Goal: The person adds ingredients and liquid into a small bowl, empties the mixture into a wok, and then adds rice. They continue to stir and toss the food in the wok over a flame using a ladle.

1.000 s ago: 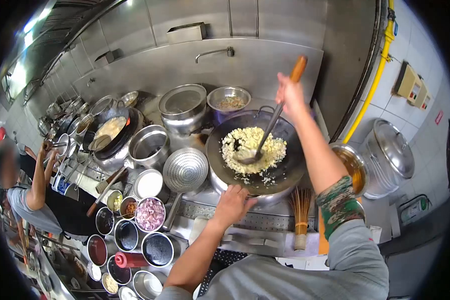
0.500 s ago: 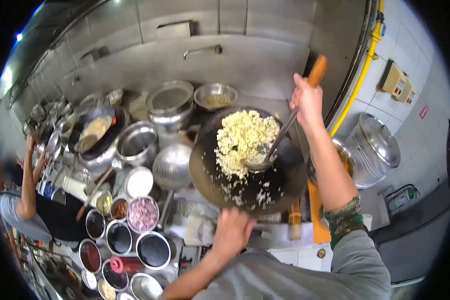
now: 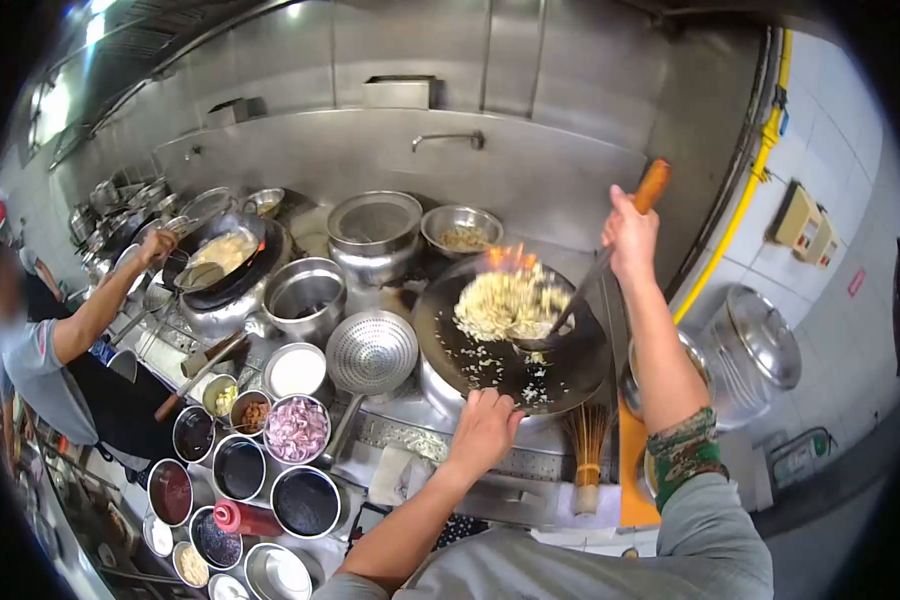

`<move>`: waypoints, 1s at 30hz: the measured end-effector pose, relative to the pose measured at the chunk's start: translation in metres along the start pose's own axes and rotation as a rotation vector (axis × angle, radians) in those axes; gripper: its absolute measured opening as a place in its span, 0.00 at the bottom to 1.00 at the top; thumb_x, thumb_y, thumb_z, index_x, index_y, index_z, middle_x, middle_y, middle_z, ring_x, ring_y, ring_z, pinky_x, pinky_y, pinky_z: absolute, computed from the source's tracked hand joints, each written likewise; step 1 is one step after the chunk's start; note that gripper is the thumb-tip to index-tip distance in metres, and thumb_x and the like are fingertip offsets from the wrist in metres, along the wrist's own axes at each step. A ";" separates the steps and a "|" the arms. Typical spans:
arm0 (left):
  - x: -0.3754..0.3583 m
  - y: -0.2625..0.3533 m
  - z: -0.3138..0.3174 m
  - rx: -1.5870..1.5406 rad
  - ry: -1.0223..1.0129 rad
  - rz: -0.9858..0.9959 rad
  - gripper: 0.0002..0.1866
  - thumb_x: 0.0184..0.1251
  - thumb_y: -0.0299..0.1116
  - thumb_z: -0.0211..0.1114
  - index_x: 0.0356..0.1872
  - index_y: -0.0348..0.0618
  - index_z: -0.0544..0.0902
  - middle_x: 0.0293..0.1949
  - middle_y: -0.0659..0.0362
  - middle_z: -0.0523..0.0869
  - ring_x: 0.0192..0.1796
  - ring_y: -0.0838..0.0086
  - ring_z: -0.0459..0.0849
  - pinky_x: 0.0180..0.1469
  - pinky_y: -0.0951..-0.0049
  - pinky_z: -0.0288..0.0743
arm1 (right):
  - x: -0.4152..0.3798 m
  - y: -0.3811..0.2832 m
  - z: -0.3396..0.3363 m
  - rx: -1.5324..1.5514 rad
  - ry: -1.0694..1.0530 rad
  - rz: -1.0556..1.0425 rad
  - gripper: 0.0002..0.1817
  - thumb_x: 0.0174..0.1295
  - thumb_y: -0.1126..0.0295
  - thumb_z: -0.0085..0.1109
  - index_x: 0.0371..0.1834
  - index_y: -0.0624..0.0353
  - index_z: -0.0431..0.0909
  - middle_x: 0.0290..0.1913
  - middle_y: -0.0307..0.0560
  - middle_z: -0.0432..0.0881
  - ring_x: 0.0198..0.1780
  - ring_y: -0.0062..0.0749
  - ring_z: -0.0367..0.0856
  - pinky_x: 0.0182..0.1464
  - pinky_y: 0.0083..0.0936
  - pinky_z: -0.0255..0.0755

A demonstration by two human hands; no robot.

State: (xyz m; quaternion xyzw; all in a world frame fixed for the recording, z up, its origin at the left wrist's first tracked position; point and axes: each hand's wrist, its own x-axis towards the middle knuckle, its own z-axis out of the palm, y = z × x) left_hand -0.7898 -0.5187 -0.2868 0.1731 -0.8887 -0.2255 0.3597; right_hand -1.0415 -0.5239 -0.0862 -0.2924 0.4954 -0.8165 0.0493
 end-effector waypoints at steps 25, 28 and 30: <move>0.018 0.035 -0.016 -0.007 0.005 -0.011 0.10 0.57 0.34 0.65 0.29 0.38 0.74 0.32 0.50 0.73 0.38 0.53 0.72 0.37 0.57 0.66 | 0.005 0.011 0.005 -0.107 -0.043 0.238 0.14 0.58 0.66 0.57 0.18 0.53 0.65 0.12 0.32 0.61 0.10 0.19 0.59 0.11 0.23 0.56; -0.013 -0.009 0.018 0.001 -0.049 0.040 0.12 0.59 0.35 0.64 0.28 0.37 0.73 0.30 0.48 0.73 0.35 0.52 0.71 0.38 0.57 0.64 | -0.013 0.036 0.014 -0.260 0.038 0.064 0.13 0.59 0.67 0.58 0.21 0.55 0.66 0.11 0.31 0.60 0.09 0.19 0.58 0.11 0.22 0.55; -0.053 -0.016 0.015 0.037 -0.248 -0.020 0.13 0.61 0.38 0.62 0.32 0.35 0.75 0.35 0.45 0.75 0.41 0.49 0.73 0.45 0.54 0.66 | -0.021 0.015 0.010 -0.121 0.146 0.062 0.12 0.59 0.66 0.59 0.24 0.54 0.66 0.11 0.31 0.59 0.09 0.19 0.57 0.12 0.21 0.54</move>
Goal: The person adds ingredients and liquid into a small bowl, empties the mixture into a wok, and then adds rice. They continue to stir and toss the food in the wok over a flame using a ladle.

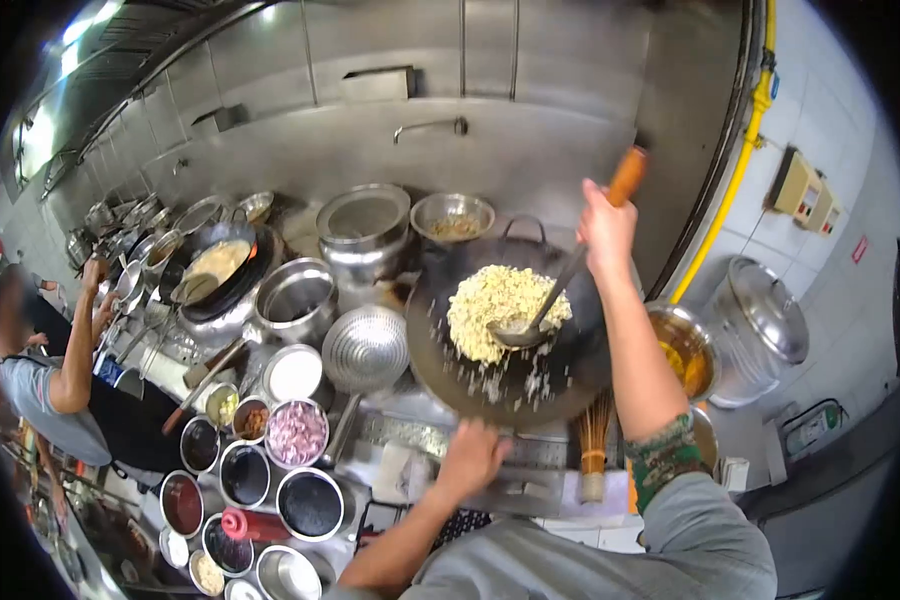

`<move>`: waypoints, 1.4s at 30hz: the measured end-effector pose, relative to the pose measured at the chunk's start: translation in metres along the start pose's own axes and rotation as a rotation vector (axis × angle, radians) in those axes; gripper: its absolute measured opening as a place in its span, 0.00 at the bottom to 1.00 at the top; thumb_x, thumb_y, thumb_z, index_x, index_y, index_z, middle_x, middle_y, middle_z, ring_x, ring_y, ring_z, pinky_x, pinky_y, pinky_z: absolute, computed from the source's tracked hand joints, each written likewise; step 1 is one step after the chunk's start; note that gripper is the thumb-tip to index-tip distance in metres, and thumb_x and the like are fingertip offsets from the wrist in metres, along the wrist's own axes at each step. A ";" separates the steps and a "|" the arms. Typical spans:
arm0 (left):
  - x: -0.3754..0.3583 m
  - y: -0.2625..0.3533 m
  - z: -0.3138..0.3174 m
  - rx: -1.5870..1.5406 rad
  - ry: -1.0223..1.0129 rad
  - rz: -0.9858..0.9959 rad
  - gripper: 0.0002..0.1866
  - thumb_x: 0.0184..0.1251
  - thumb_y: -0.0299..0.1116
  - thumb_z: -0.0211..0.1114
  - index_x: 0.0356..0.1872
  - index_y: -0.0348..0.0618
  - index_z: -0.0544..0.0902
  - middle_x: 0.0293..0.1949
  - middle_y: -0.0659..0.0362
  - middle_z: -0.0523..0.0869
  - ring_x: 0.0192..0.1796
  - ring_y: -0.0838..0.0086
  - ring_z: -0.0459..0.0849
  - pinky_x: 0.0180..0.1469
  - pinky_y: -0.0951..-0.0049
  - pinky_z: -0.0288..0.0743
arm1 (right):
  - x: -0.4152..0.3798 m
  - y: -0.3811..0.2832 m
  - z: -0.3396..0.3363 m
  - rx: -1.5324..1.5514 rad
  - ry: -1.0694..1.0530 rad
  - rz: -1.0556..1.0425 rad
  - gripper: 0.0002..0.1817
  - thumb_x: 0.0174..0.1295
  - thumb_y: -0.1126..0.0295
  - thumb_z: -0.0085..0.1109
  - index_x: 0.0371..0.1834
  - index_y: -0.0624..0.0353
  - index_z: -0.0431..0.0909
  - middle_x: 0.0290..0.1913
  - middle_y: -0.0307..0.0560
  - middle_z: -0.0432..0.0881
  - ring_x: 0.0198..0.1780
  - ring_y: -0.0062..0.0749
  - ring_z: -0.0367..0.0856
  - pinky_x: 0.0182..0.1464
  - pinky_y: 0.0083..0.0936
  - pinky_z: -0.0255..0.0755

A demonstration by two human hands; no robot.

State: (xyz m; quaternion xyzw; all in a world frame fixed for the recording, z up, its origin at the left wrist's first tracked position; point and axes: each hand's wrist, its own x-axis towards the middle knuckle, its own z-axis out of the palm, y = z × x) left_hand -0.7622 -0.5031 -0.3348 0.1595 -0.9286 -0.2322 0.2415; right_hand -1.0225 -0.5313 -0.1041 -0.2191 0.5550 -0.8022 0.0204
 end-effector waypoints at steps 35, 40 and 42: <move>0.066 -0.011 -0.019 -0.001 0.130 -0.027 0.10 0.56 0.35 0.66 0.30 0.40 0.77 0.33 0.53 0.74 0.38 0.57 0.72 0.39 0.59 0.67 | 0.046 0.086 0.006 0.388 -0.255 0.106 0.13 0.60 0.66 0.60 0.24 0.53 0.64 0.12 0.32 0.60 0.09 0.19 0.57 0.12 0.21 0.53; 0.050 0.009 -0.040 -0.106 0.077 -0.001 0.08 0.57 0.32 0.65 0.28 0.39 0.76 0.29 0.50 0.73 0.37 0.54 0.72 0.41 0.60 0.66 | 0.071 0.024 0.011 0.234 -0.321 0.304 0.14 0.61 0.66 0.56 0.22 0.51 0.62 0.12 0.30 0.57 0.10 0.19 0.56 0.12 0.23 0.53; 0.047 0.037 -0.056 -0.195 0.083 -0.021 0.08 0.58 0.32 0.65 0.29 0.38 0.76 0.30 0.49 0.73 0.36 0.53 0.71 0.41 0.60 0.65 | 0.065 -0.009 -0.002 0.190 -0.310 0.329 0.14 0.60 0.68 0.55 0.21 0.50 0.61 0.12 0.29 0.55 0.11 0.18 0.55 0.12 0.23 0.53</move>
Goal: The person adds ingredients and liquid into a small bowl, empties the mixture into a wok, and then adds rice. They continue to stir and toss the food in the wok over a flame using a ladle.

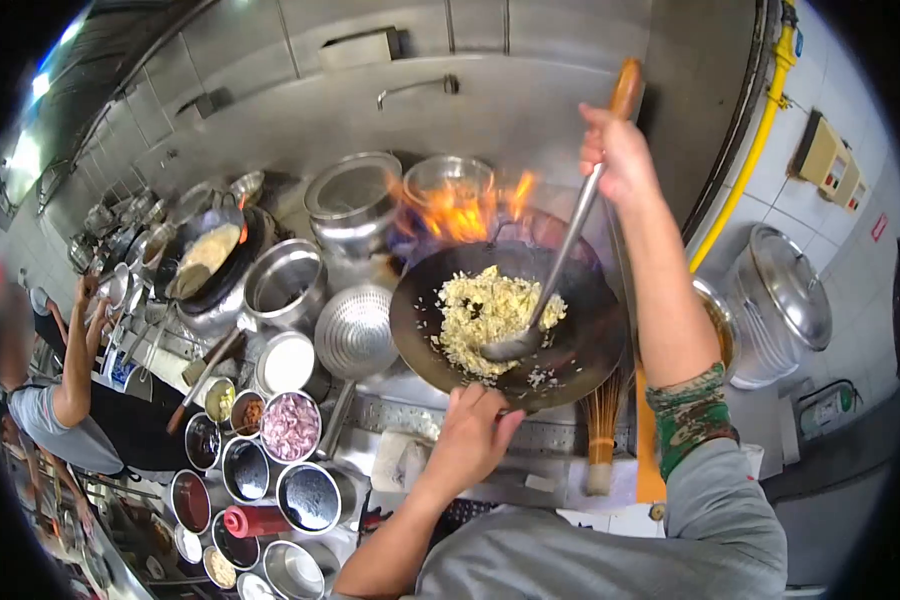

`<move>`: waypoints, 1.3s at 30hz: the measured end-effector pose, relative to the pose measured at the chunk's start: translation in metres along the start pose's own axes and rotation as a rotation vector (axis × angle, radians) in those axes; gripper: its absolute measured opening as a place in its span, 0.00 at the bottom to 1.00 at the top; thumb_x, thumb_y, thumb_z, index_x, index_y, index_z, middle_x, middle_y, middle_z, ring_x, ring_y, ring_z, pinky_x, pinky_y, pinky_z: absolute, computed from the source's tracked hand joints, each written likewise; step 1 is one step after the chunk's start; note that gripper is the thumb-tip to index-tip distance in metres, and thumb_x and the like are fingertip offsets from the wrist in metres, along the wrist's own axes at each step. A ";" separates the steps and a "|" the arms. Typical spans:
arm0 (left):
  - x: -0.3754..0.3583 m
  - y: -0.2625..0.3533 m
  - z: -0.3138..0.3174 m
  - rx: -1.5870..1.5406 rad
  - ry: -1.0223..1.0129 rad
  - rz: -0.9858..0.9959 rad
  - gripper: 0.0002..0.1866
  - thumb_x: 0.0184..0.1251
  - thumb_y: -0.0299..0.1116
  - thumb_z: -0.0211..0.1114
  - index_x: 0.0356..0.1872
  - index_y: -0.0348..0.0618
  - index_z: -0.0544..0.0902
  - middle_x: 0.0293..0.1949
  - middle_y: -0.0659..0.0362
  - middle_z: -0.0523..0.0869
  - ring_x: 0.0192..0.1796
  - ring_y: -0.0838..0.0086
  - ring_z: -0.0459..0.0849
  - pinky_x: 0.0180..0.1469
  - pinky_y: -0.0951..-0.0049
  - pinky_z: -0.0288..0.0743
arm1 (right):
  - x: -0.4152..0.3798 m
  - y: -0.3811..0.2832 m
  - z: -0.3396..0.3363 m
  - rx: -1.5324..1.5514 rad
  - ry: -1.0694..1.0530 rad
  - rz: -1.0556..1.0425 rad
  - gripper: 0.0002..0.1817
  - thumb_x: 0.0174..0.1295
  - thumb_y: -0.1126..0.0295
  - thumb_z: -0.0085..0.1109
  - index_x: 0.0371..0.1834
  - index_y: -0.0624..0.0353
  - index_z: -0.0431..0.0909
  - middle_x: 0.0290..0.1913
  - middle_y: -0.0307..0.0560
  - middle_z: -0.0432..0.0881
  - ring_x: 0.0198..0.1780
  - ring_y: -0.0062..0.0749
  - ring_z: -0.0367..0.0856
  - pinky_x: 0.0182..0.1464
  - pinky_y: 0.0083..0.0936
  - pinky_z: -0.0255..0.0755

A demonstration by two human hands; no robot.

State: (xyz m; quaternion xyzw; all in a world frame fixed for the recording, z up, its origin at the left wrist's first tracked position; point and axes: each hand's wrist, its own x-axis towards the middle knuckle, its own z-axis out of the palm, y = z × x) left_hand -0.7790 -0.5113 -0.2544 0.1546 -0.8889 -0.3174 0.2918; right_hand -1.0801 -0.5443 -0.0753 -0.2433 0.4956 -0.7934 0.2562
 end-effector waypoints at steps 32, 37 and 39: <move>0.015 -0.058 0.025 0.127 0.058 0.086 0.09 0.58 0.33 0.65 0.32 0.38 0.76 0.33 0.51 0.74 0.37 0.55 0.72 0.41 0.61 0.67 | -0.027 0.034 -0.023 0.033 0.080 -0.495 0.16 0.59 0.64 0.61 0.20 0.52 0.64 0.11 0.31 0.60 0.10 0.18 0.58 0.12 0.20 0.54; 0.011 -0.053 0.016 0.119 0.122 0.126 0.11 0.55 0.33 0.67 0.36 0.39 0.78 0.37 0.51 0.76 0.41 0.55 0.75 0.43 0.61 0.69 | -0.008 0.073 -0.020 0.010 -0.029 -0.285 0.17 0.60 0.63 0.61 0.20 0.52 0.64 0.11 0.31 0.60 0.09 0.17 0.57 0.12 0.20 0.53; 0.013 -0.041 0.004 0.153 0.129 0.122 0.12 0.55 0.33 0.67 0.37 0.39 0.79 0.38 0.51 0.76 0.41 0.55 0.75 0.43 0.61 0.69 | -0.008 0.055 -0.019 0.069 -0.022 -0.337 0.17 0.60 0.63 0.61 0.20 0.52 0.63 0.11 0.31 0.60 0.09 0.17 0.57 0.12 0.20 0.53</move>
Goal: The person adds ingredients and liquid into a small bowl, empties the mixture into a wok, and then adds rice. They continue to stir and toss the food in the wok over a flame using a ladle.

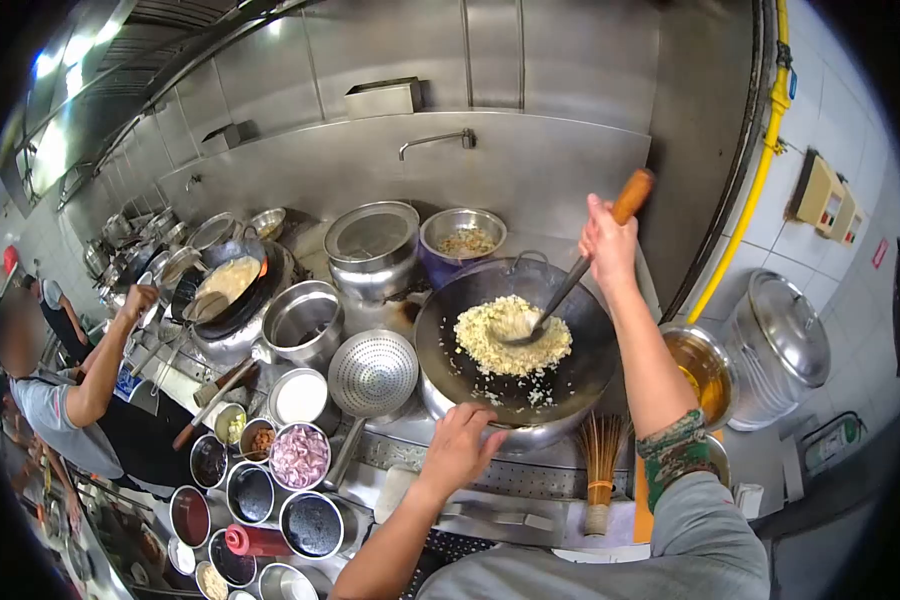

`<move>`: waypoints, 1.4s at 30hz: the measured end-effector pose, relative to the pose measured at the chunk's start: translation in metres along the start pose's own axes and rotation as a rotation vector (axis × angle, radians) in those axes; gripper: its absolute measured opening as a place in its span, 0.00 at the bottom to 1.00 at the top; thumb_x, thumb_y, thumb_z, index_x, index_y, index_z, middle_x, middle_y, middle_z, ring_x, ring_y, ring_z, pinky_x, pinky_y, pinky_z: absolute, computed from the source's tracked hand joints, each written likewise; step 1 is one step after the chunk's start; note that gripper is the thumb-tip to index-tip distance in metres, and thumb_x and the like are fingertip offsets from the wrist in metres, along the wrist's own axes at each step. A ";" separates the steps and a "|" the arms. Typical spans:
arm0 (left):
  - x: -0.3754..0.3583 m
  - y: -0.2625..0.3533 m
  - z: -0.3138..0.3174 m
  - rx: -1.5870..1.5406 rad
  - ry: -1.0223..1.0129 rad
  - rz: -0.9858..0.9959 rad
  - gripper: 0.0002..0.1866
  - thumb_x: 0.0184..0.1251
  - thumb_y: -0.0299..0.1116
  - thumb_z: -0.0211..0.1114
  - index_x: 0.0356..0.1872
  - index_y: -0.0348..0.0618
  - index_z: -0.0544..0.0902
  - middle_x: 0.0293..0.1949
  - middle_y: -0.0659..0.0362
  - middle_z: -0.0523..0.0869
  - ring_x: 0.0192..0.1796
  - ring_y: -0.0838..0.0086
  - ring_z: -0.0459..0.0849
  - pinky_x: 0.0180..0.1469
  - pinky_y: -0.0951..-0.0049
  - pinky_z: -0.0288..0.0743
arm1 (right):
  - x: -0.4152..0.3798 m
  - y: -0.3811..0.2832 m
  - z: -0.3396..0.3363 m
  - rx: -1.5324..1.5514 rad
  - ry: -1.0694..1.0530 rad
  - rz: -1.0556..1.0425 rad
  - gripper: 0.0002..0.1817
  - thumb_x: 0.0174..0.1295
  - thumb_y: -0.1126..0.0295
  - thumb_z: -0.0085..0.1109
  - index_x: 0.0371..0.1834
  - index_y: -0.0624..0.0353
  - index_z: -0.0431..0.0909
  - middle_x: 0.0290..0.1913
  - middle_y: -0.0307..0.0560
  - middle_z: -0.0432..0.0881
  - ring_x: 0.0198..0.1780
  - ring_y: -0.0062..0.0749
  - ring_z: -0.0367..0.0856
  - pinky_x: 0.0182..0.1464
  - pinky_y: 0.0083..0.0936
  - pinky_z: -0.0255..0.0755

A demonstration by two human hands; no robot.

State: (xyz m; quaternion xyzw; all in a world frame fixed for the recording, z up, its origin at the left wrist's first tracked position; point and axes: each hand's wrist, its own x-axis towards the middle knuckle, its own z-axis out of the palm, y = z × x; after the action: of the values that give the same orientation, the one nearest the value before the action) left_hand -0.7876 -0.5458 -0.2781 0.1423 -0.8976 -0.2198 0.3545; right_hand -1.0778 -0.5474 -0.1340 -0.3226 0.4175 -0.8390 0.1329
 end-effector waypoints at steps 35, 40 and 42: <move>-0.066 0.024 0.001 -0.060 -0.091 -0.056 0.07 0.56 0.30 0.64 0.30 0.39 0.77 0.33 0.48 0.75 0.36 0.53 0.72 0.39 0.57 0.68 | -0.015 -0.034 0.035 -0.342 0.011 -0.036 0.15 0.59 0.64 0.60 0.21 0.54 0.65 0.11 0.33 0.60 0.09 0.21 0.59 0.12 0.22 0.57; -0.009 0.004 0.016 -0.058 0.011 -0.062 0.07 0.57 0.30 0.65 0.30 0.39 0.76 0.31 0.51 0.73 0.36 0.55 0.71 0.40 0.60 0.66 | 0.002 -0.061 0.026 -0.231 0.019 -0.041 0.17 0.60 0.61 0.60 0.19 0.50 0.63 0.11 0.30 0.57 0.10 0.17 0.54 0.14 0.19 0.52; -0.004 -0.008 0.026 -0.041 -0.004 -0.043 0.07 0.58 0.31 0.64 0.31 0.39 0.76 0.31 0.51 0.73 0.36 0.55 0.71 0.40 0.60 0.66 | -0.003 -0.045 0.010 -0.147 0.054 -0.111 0.16 0.59 0.63 0.60 0.20 0.50 0.63 0.12 0.30 0.58 0.10 0.17 0.55 0.13 0.19 0.52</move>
State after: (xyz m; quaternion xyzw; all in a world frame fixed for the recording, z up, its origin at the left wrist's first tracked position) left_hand -0.8024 -0.5435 -0.3010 0.1538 -0.8903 -0.2461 0.3509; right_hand -1.0670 -0.5240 -0.0954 -0.3315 0.4627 -0.8206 0.0507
